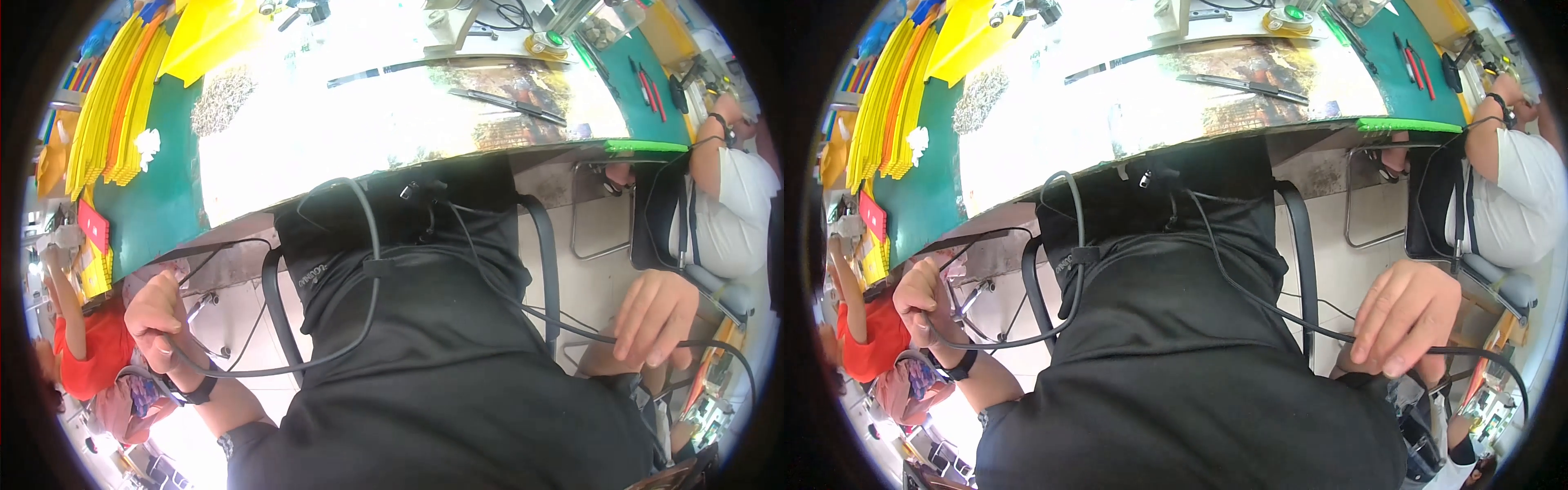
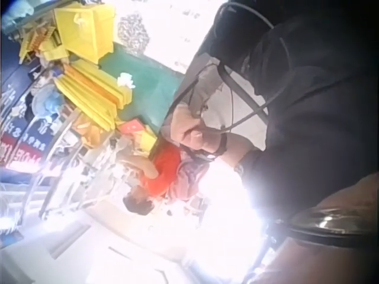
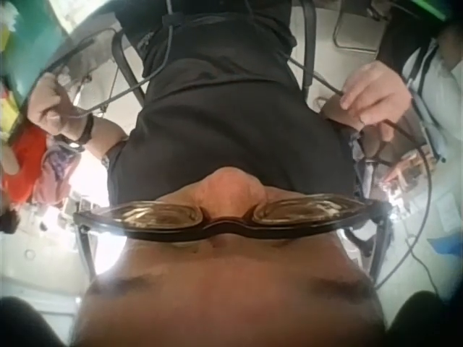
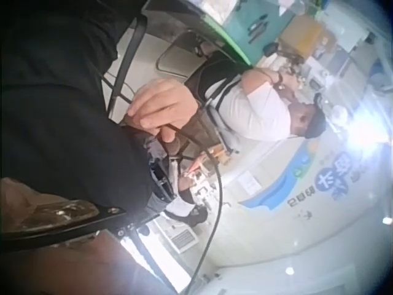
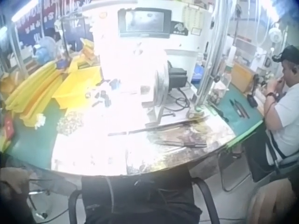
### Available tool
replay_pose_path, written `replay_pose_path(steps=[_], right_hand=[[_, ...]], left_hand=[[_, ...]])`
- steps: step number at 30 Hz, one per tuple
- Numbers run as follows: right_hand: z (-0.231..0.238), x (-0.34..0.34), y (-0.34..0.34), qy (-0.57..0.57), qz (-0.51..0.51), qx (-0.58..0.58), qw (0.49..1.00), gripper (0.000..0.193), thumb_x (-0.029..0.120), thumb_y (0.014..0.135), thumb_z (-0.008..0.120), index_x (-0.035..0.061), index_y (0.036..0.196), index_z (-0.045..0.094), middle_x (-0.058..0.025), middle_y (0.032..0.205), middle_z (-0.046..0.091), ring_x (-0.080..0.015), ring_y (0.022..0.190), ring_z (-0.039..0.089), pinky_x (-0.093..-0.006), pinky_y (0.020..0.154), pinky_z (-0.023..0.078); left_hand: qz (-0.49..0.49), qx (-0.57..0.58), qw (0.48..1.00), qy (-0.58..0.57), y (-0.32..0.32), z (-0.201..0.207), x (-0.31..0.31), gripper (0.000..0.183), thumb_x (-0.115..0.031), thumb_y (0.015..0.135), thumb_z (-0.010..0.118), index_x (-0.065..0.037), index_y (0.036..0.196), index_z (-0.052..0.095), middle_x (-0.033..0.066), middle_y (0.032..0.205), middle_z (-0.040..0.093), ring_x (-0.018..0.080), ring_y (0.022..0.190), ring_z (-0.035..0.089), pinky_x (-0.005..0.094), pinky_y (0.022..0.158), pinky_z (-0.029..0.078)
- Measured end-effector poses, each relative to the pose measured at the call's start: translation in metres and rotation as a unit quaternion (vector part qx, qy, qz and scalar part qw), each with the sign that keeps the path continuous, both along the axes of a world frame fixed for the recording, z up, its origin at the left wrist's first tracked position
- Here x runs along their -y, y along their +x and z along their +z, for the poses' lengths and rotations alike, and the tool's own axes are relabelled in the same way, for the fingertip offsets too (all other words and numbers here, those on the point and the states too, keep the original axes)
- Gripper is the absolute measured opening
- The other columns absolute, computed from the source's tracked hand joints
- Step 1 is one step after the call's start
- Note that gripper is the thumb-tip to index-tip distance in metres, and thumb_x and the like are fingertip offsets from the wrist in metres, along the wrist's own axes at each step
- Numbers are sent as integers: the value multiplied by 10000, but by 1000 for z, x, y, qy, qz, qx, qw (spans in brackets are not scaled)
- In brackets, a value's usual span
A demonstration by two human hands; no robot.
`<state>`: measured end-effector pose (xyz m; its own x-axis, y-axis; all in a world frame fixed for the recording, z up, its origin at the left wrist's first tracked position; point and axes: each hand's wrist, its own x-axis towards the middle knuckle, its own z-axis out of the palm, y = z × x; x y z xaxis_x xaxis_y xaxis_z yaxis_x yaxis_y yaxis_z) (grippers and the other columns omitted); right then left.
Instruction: Assembling and inspecting small components on a workbench in a fabrication setting.
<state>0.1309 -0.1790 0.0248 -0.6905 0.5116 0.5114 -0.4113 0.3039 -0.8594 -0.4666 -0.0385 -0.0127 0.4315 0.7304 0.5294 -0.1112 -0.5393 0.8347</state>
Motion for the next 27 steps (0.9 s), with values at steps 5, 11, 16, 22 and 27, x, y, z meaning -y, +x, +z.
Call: replay_pose_path(steps=[5, 11, 16, 22, 27], right_hand=[[-30, 1, -10, -56, 28, -9, 998, 462, 182, 874, 818, -72, 1226, 661, -224, 987, 742, -345, 947, 747, -396, 771, 618], [-68, 14, -5, -207, -127, -32, 970, 529, 67, 773, 860, -93, 1231, 649, -265, 955, 733, -414, 916, 740, -449, 737, 621], [-88, -20, -24, -297, -328, 189, 877, 412, 141, 876, 761, -33, 1236, 662, -163, 1037, 750, -210, 946, 728, -318, 849, 566], [-178, -117, -47, -251, -401, 331, 816, 386, 206, 960, 655, -15, 1275, 634, -126, 1135, 732, -213, 1042, 687, -334, 908, 540], [-235, -154, -54, 142, -504, 471, 710, 416, 223, 988, 623, -4, 1334, 578, -129, 1266, 674, -223, 1120, 641, -365, 963, 516]], left_hand=[[18, -108, 994, -18, 1, 2, 6, 424, -449, 817, 769, -67, 675, 650, 15, 609, 497, 176, 607, 411, 359, 614, 255], [-86, -423, 902, -3, 59, -1, -1, 210, -211, 705, 801, -56, 830, 737, 88, 727, 650, 263, 727, 592, 375, 668, 407], [8, -400, 916, 14, 113, -40, 1, 293, -33, 826, 695, -30, 1119, 681, 144, 1036, 705, 348, 998, 658, 438, 902, 511], [-8, -546, 823, -154, 179, -109, -38, 398, -161, 952, 556, 20, 1303, 600, 273, 1306, 620, 431, 1228, 584, 446, 1035, 463], [-171, -590, 755, -229, 237, -158, -80, 441, -294, 870, 648, 48, 1148, 677, 253, 1049, 710, 335, 997, 663, 428, 895, 481]])
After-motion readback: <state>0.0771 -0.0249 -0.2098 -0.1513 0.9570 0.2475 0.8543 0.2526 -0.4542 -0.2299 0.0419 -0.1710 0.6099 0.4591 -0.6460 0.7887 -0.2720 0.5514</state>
